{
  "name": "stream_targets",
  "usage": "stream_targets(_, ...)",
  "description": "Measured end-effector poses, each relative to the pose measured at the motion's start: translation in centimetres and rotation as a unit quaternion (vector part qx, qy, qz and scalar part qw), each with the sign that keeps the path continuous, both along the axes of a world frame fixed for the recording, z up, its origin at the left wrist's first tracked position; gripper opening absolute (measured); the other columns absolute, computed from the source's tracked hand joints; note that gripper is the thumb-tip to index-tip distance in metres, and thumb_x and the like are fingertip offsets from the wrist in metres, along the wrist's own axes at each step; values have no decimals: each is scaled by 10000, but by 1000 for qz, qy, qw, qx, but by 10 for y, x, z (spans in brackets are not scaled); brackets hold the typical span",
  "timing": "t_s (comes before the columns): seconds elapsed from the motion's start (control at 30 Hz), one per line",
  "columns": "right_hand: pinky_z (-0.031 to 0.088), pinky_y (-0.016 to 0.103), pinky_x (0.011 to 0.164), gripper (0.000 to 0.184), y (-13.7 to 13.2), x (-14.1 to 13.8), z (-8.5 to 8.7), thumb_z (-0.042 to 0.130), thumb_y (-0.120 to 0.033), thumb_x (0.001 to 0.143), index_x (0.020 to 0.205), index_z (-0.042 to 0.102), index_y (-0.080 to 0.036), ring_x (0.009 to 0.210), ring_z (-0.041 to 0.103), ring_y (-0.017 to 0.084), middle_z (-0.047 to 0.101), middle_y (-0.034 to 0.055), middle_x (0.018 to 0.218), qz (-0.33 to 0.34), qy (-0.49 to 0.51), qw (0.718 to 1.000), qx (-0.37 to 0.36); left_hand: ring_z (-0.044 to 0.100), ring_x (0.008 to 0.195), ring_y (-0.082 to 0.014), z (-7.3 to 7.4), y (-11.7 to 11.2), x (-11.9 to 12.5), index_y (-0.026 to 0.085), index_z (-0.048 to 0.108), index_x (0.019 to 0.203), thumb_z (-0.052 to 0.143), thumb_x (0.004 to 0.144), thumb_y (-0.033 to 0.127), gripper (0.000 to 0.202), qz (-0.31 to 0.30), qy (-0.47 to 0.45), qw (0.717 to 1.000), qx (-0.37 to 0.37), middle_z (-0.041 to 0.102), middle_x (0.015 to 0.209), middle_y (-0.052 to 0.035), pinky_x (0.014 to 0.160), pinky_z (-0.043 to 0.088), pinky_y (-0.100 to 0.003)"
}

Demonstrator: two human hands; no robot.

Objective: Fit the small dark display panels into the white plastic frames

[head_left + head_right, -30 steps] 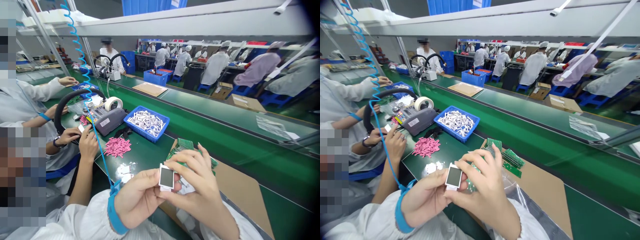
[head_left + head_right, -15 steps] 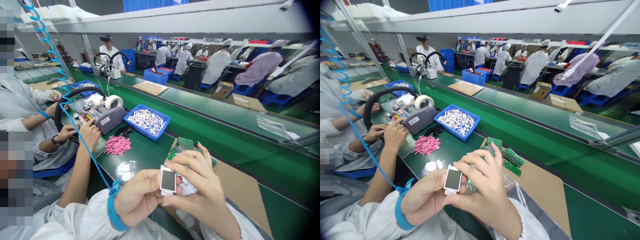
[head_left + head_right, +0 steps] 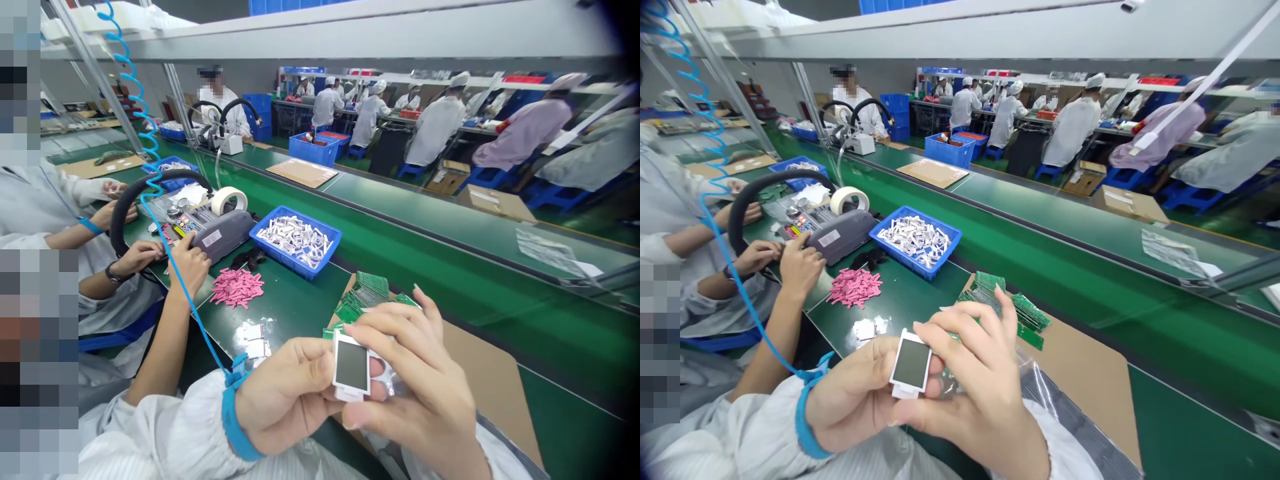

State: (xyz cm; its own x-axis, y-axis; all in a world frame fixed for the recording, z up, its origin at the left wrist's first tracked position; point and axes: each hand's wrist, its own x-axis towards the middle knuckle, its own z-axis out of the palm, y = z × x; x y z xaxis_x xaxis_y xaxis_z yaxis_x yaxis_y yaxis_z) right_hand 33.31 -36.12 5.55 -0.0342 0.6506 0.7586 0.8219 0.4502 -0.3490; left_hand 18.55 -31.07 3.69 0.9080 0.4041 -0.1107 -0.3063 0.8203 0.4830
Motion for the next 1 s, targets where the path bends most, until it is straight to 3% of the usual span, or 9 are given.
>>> stream_targets(0.23, 250, 599, 1019, 485, -12, -2, 11, 427, -636, 860, 960, 597, -192, 819, 589, 239, 633, 69, 779, -30, -59, 998, 10, 658, 660, -91, 7, -4, 4, 99, 732, 931, 731, 724, 382, 350, -39, -15, 999, 4, 734, 772, -72, 653, 513, -158)
stream_targets(0.33, 252, 605, 1016, 492, -17, -7, 15, 392, -647, 864, 923, 599, -205, 784, 584, 235, 621, 67, 738, -67, -26, 997, 31, 662, 686, -85, 9, -5, 5, 94, 735, 920, 732, 727, 370, 336, -61, -33, 998, 1, 736, 770, -67, 693, 507, -148)
stream_targets(0.57, 250, 586, 1030, 522, -21, -9, 17, 389, -659, 860, 898, 616, -190, 758, 598, 223, 630, 56, 725, -76, -47, 995, 35, 679, 715, -103, 9, -7, 9, 95, 740, 902, 721, 740, 348, 302, -86, -36, 996, -3, 732, 768, -67, 715, 510, -164)
stream_targets(0.67, 260, 589, 1016, 543, -13, -3, 10, 403, -646, 859, 973, 612, -158, 805, 613, 240, 667, 87, 802, -66, -97, 992, 41, 680, 684, -118, 6, 5, 4, 132, 750, 871, 739, 718, 367, 281, -40, 3, 997, 65, 740, 754, -63, 687, 515, -188)
stream_targets(0.73, 265, 574, 1011, 583, -6, 3, 4, 369, -614, 889, 1097, 582, -113, 868, 618, 256, 674, 146, 933, -73, -128, 989, 29, 697, 753, -152, 3, 20, -9, 167, 758, 863, 743, 708, 383, 266, 60, 66, 980, 176, 756, 815, -62, 755, 532, -232)
stream_targets(0.8, 265, 553, 1014, 588, 0, 9, -2, 337, -554, 933, 1210, 518, -68, 938, 611, 266, 647, 190, 1040, -85, -138, 987, -2, 693, 913, -195, -2, 36, -28, 203, 753, 916, 719, 733, 380, 257, 186, 162, 911, 330, 755, 946, -53, 897, 518, -296)
stream_targets(0.83, 260, 544, 1019, 549, 2, 11, -4, 348, -510, 950, 1236, 499, -67, 963, 605, 266, 638, 189, 1066, -88, -137, 986, -19, 673, 993, -213, -6, 44, -39, 217, 741, 963, 696, 756, 369, 261, 244, 219, 850, 413, 742, 1012, -46, 964, 494, -333)
stream_targets(0.93, 233, 541, 1031, 329, 6, 13, -9, 443, -374, 950, 1165, 554, -150, 967, 600, 249, 646, 121, 1070, -85, -133, 985, -61, 618, 1117, -234, -30, 63, -71, 224, 685, 1095, 597, 829, 334, 302, 343, 376, 599, 618, 697, 1135, -39, 1082, 402, -431)
stream_targets(1.0, 218, 558, 1027, 238, 7, 12, -11, 458, -353, 942, 1056, 602, -203, 933, 605, 239, 664, 69, 1026, -81, -127, 986, -78, 616, 1122, -218, -56, 73, -86, 218, 649, 1153, 488, 884, 307, 326, 297, 447, 469, 701, 677, 1174, -45, 1102, 373, -450)
